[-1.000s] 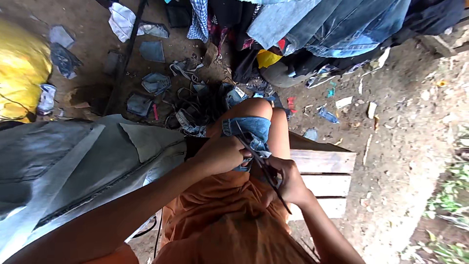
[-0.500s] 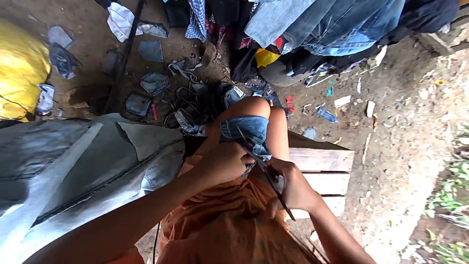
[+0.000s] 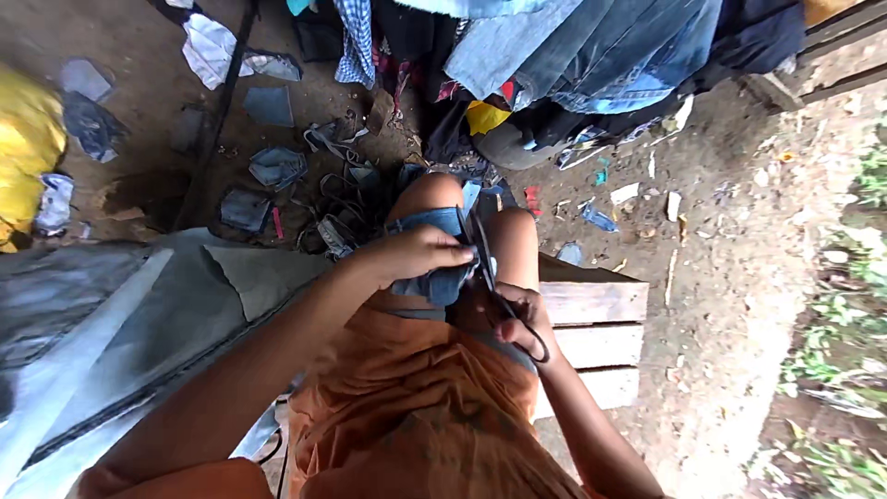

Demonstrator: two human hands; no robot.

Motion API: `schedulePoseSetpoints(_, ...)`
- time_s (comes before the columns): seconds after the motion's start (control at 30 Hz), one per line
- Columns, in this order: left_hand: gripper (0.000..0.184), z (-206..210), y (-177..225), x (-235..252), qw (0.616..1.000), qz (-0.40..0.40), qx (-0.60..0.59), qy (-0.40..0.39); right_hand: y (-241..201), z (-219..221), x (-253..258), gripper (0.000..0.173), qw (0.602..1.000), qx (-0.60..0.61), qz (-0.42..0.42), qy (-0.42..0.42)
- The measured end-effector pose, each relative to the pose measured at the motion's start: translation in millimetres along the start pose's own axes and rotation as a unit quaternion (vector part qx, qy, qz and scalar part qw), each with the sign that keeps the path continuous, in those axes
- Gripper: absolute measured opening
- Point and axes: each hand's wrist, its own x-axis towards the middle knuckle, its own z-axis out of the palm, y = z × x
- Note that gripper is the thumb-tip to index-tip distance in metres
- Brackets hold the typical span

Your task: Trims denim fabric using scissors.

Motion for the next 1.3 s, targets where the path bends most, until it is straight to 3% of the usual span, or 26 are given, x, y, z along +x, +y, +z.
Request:
schedulePoseSetpoints(0.17, 0.012, 13.8, 9.6, 19.9, 0.992, 0.065, -0.054, 0.095, -9.3, 7.0, 15.9, 0.048, 0.996, 0.017, -0.003, 0.088)
schedulePoseSetpoints(0.37, 0.025, 4.4, 5.6, 33.5, 0.986, 0.089, 0.102, 0.098, 6.4, 15.8, 2.3, 0.049, 0.991, 0.104, 0.002, 0.086)
schedulePoseSetpoints(0.47, 0.025, 0.3, 8.6, 36.7, 0.977, 0.052, 0.190, 0.086, 11.5, 16.4, 1.7, 0.066, 0.993, 0.097, 0.019, 0.066)
schedulePoseSetpoints(0.6, 0.024, -4.9, 9.8, 41.9, 0.975, 0.027, 0.213, 0.062, 7.4, 7.0, 12.2, 0.088, 0.998, 0.037, 0.034, 0.028)
schedulePoseSetpoints(0.8, 0.024, -13.1, 20.7, 46.6, 0.979, 0.091, 0.166, 0.072, -0.9, 2.4, 29.9, 0.081, 0.997, 0.063, 0.000, 0.047)
schedulePoseSetpoints(1.0, 0.019, -6.3, 13.6, 42.6, 0.988, 0.051, 0.121, 0.085, 17.5, 27.7, 14.4, 0.061, 0.990, 0.052, -0.020, 0.128)
schedulePoseSetpoints(1.2, 0.036, 13.9, 8.1, 37.0, 0.945, 0.116, 0.274, 0.136, -10.7, 21.9, 20.7, 0.091, 0.991, 0.007, 0.023, 0.129)
schedulePoseSetpoints(1.3, 0.035, 16.3, 7.0, 35.8, 0.945, 0.121, 0.264, 0.152, -15.1, 19.2, 22.3, 0.075, 0.990, -0.001, 0.012, 0.142)
